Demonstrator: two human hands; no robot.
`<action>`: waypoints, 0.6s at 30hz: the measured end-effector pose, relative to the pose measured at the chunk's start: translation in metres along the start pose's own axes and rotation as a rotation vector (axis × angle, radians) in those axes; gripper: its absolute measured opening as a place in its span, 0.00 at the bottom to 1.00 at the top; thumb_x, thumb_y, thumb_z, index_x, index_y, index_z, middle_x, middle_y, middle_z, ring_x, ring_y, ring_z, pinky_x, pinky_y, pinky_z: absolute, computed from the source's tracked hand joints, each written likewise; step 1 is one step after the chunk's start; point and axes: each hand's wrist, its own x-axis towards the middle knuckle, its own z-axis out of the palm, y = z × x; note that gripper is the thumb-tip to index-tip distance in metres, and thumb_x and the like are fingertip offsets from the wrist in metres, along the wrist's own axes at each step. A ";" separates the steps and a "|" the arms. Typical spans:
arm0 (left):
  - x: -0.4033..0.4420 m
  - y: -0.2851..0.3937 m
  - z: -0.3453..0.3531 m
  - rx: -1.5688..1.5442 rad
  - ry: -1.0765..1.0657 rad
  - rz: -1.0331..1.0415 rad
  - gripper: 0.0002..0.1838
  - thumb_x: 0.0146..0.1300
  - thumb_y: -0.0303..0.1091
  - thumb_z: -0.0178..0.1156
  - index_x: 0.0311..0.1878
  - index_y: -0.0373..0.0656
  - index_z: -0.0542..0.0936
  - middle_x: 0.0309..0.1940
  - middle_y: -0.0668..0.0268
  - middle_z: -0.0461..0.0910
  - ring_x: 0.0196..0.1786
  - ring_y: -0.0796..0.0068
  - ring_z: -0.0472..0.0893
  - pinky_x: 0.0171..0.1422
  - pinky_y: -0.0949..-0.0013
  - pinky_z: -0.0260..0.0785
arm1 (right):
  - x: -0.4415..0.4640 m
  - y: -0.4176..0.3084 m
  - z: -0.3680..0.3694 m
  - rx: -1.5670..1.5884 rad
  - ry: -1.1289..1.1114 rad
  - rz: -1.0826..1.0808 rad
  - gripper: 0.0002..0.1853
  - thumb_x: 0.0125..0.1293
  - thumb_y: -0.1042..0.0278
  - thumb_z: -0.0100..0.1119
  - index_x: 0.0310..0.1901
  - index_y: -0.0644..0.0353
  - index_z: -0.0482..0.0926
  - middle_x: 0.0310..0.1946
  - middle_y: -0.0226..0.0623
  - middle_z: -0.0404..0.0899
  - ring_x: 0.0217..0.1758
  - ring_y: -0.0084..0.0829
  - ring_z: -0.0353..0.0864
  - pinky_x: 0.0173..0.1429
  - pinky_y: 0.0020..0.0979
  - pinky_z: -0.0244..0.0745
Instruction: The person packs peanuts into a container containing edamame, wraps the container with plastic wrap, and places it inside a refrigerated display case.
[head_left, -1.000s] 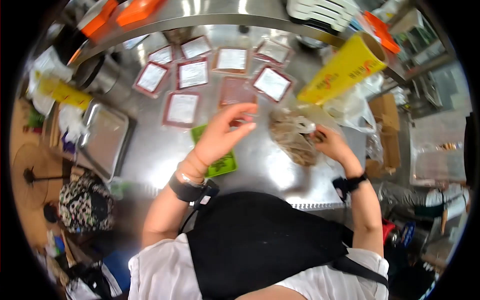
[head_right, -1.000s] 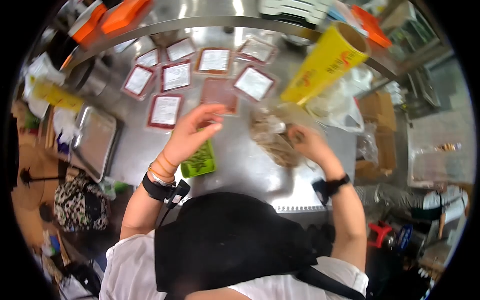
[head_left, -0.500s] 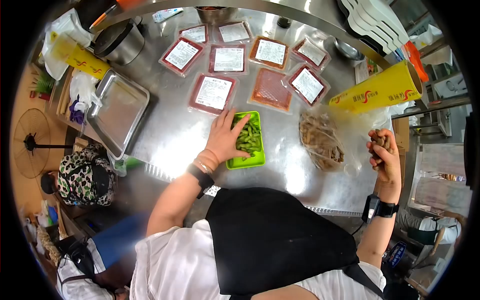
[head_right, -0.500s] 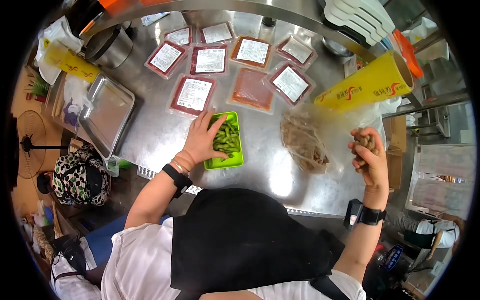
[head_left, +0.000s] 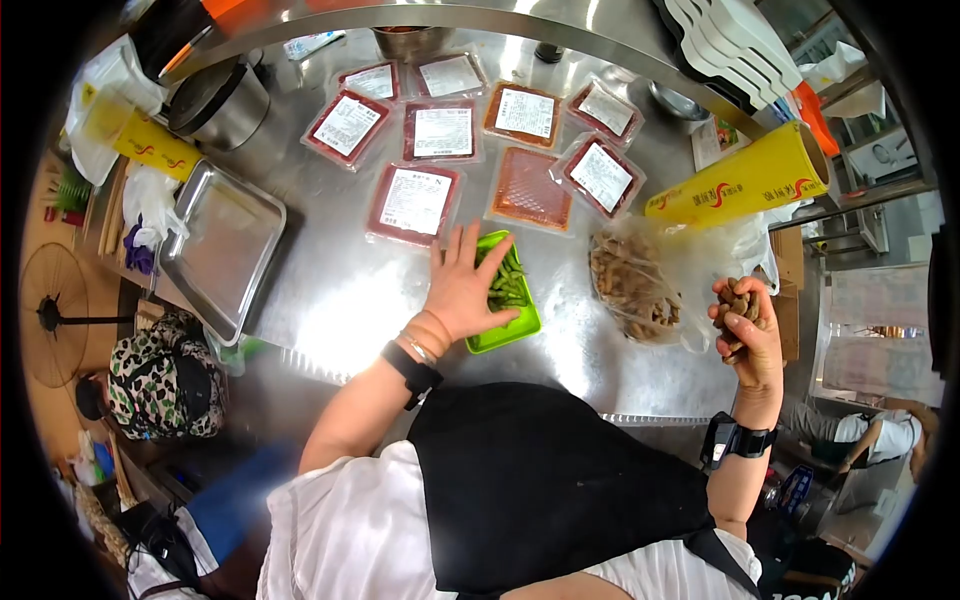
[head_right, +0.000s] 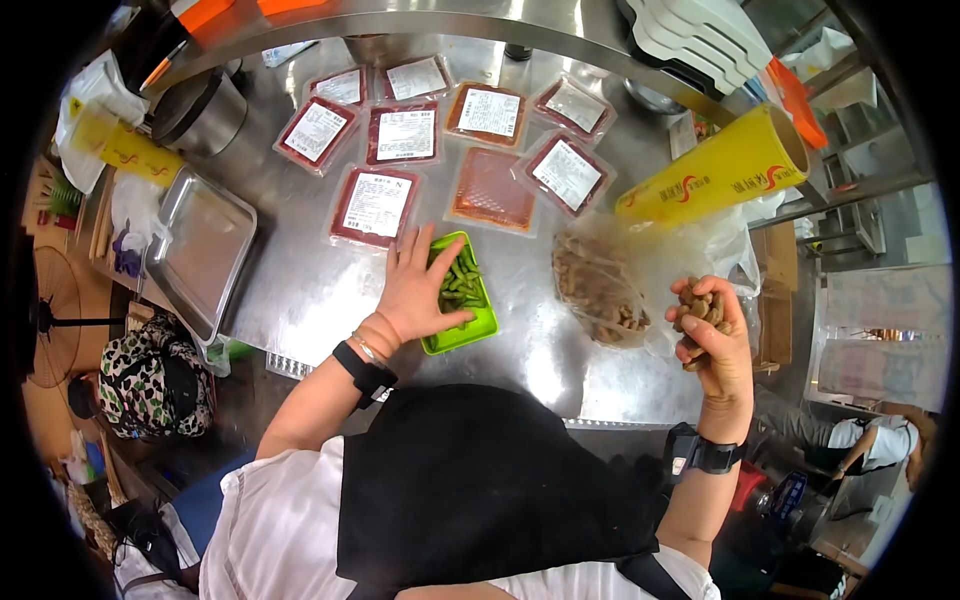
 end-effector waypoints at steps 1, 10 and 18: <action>0.001 0.006 -0.001 0.020 -0.009 -0.006 0.57 0.38 0.58 0.75 0.74 0.59 0.60 0.73 0.43 0.52 0.75 0.38 0.51 0.74 0.32 0.41 | -0.002 0.003 0.003 -0.005 0.011 -0.003 0.20 0.57 0.83 0.58 0.50 0.52 0.72 0.54 0.40 0.72 0.45 0.28 0.78 0.25 0.17 0.72; 0.010 -0.002 0.025 0.027 0.054 -0.001 0.48 0.42 0.51 0.74 0.70 0.60 0.67 0.65 0.50 0.63 0.67 0.47 0.62 0.74 0.35 0.42 | -0.012 0.024 0.025 0.027 -0.021 0.091 0.20 0.55 0.87 0.59 0.48 0.56 0.73 0.52 0.42 0.73 0.44 0.29 0.80 0.24 0.18 0.74; 0.008 0.003 0.000 -0.031 0.051 -0.007 0.53 0.40 0.54 0.75 0.72 0.55 0.64 0.70 0.50 0.59 0.72 0.46 0.58 0.77 0.43 0.44 | -0.010 0.036 0.032 0.065 -0.049 0.125 0.20 0.55 0.88 0.59 0.48 0.56 0.74 0.52 0.42 0.74 0.44 0.30 0.81 0.24 0.18 0.73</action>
